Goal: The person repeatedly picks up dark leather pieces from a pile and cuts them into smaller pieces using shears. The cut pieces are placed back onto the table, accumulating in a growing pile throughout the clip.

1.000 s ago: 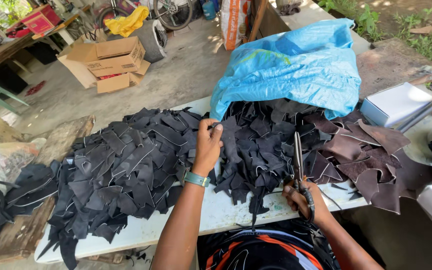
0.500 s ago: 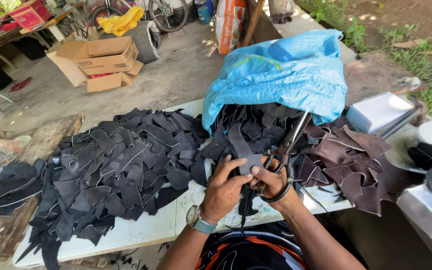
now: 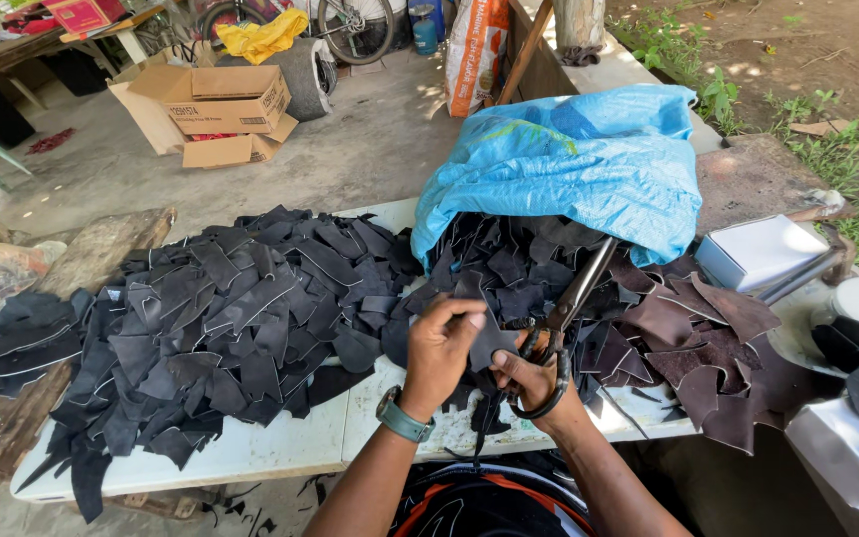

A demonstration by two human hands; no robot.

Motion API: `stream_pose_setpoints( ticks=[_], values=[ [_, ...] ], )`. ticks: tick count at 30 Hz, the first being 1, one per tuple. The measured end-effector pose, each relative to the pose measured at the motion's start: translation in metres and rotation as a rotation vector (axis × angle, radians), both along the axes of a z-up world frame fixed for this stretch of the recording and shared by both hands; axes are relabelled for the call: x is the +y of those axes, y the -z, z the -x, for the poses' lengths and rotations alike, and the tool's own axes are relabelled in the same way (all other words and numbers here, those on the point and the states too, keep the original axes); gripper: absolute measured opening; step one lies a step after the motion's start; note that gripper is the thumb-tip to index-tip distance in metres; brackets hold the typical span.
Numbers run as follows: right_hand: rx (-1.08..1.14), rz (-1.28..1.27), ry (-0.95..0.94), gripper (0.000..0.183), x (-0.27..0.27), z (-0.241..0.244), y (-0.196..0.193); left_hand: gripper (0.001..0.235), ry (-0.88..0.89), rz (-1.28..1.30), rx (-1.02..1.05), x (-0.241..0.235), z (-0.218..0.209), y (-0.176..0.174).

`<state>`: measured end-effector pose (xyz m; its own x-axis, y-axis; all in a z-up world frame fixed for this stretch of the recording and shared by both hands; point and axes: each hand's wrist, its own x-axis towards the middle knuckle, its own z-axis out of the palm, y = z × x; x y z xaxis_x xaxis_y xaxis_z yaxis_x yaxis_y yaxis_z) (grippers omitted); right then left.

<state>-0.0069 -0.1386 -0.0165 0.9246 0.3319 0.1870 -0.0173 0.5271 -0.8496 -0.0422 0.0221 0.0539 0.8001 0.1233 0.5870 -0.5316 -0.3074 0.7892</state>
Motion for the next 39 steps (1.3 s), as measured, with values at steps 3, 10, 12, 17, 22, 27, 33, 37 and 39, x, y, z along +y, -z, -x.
stream_pose_setpoints(
  ticks=[3, 10, 12, 17, 22, 27, 33, 37, 39],
  values=[
    [0.031, 0.095, -0.007, 0.024, -0.004, -0.007, 0.003, 0.044, 0.18, 0.223, 0.203, 0.0, 0.003, -0.01],
    [-0.137, 0.745, -0.128, 0.04, -0.023, 0.02, 0.014, 0.038, 0.072, 0.109, 0.062, 0.034, -0.005, -0.051],
    [-0.216, 0.827, -0.131, 0.043, -0.02, 0.026, 0.013, 0.049, 0.146, 0.129, 0.082, 0.037, -0.003, -0.058],
    [-0.228, 0.814, -0.118, 0.045, -0.011, 0.038, 0.003, 0.055, -0.006, -0.107, -0.013, 0.033, 0.005, -0.062],
    [-0.161, 0.94, -0.118, 0.041, -0.004, 0.04, -0.004, 0.056, 0.02, -0.063, -0.036, 0.028, 0.006, -0.06],
    [-0.155, 0.813, -0.056, 0.029, -0.002, 0.035, 0.022, 0.056, 0.102, 0.048, 0.018, 0.025, 0.01, -0.053],
    [-0.044, 0.618, -0.08, 0.017, 0.001, 0.028, 0.059, 0.058, 0.025, -0.031, 0.117, 0.023, 0.011, -0.053],
    [-0.076, 0.67, -0.083, 0.017, -0.003, 0.022, 0.061, 0.059, -0.029, -0.132, -0.013, 0.019, 0.015, -0.05],
    [-0.175, 0.662, -0.079, 0.016, -0.006, 0.021, 0.059, 0.062, -0.133, -0.337, -0.089, 0.016, 0.019, -0.047]
  ],
)
